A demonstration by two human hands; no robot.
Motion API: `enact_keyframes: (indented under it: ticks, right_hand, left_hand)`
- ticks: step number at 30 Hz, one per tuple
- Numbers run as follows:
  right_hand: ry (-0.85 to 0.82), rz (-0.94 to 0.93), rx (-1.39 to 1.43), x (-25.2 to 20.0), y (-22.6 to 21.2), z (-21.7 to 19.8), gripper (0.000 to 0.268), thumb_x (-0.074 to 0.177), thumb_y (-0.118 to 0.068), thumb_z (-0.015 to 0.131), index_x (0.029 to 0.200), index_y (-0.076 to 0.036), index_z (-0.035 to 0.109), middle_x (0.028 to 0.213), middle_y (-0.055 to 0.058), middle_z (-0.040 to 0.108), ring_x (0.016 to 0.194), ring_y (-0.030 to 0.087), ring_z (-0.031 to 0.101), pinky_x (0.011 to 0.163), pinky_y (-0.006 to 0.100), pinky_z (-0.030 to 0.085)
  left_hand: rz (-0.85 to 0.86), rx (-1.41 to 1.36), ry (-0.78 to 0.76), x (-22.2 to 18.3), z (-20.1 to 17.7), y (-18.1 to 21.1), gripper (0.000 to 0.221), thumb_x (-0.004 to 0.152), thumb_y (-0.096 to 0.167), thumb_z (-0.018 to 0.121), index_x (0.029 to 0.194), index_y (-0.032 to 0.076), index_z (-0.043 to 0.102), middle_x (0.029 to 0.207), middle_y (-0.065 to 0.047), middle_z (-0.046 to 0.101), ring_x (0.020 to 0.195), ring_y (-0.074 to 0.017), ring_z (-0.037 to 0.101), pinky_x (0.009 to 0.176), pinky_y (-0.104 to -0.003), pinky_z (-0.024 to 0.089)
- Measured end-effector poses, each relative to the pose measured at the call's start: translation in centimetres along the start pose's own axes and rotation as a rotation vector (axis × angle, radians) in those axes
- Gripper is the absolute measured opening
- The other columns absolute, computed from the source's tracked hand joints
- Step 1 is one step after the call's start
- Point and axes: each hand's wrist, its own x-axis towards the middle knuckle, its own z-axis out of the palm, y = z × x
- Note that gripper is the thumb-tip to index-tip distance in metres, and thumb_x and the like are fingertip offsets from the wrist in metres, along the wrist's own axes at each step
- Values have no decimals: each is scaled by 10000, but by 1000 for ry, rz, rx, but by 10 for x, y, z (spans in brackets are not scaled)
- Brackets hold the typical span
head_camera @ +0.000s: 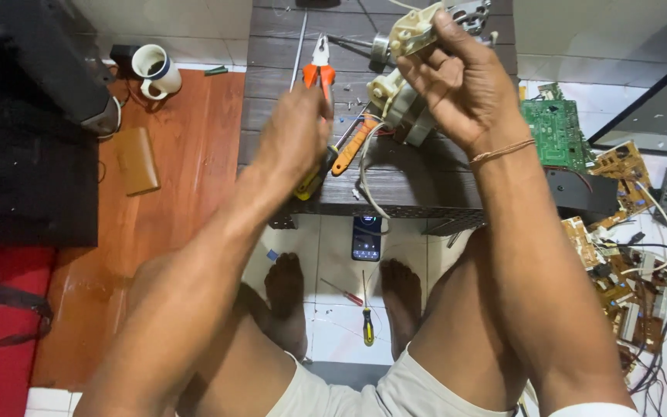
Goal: Assembling and cleaning a small motor casing using a screwdriver and a brush on a repair bench.
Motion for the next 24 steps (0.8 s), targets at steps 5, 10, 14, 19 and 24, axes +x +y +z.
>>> enact_keyframes:
  ticks: [5,10,14,19,24]
  right_hand:
    - [39,32,7,-3,2,7,406,818,-107,788,1131,97,628,1089,220,666,1019,293,701,967,364,631]
    - [58,43,17,-4,2,5,414,834,-106,765,1162,97,617,1107,242,658,1034,307,698,980,375,618]
    - [59,38,18,-1,2,4,442,817,-101,775,1173,102,608,1110,238,648,1019,290,690,958,368,624]
    - [65,43,1,2,0,-2,422,827,-118,768,1168,84,623,1099,232,662,1007,281,701,968,376,622]
    - [22,64,-37,9,1,-16,307,853,-155,766,1101,-4,664,1155,217,677,1105,308,699,1006,434,612]
  left_hand:
    - [-17,280,-142,-10,28,25,332,838,294,796,888,-21,703,983,-216,625,823,-379,650,761,-540,515]
    - [103,381,-58,-9,51,18,301,770,215,802,903,-34,696,910,-232,622,799,-376,627,663,-491,547]
    - [60,405,-81,-2,50,23,177,757,130,724,791,-43,702,824,-237,637,648,-366,633,520,-486,538]
    - [-155,397,-252,16,8,45,550,733,445,934,867,-52,742,770,-182,685,555,-262,646,457,-442,564]
    - [-245,7,-49,14,-28,54,276,805,188,747,973,-30,721,727,-189,730,575,-294,703,515,-422,593]
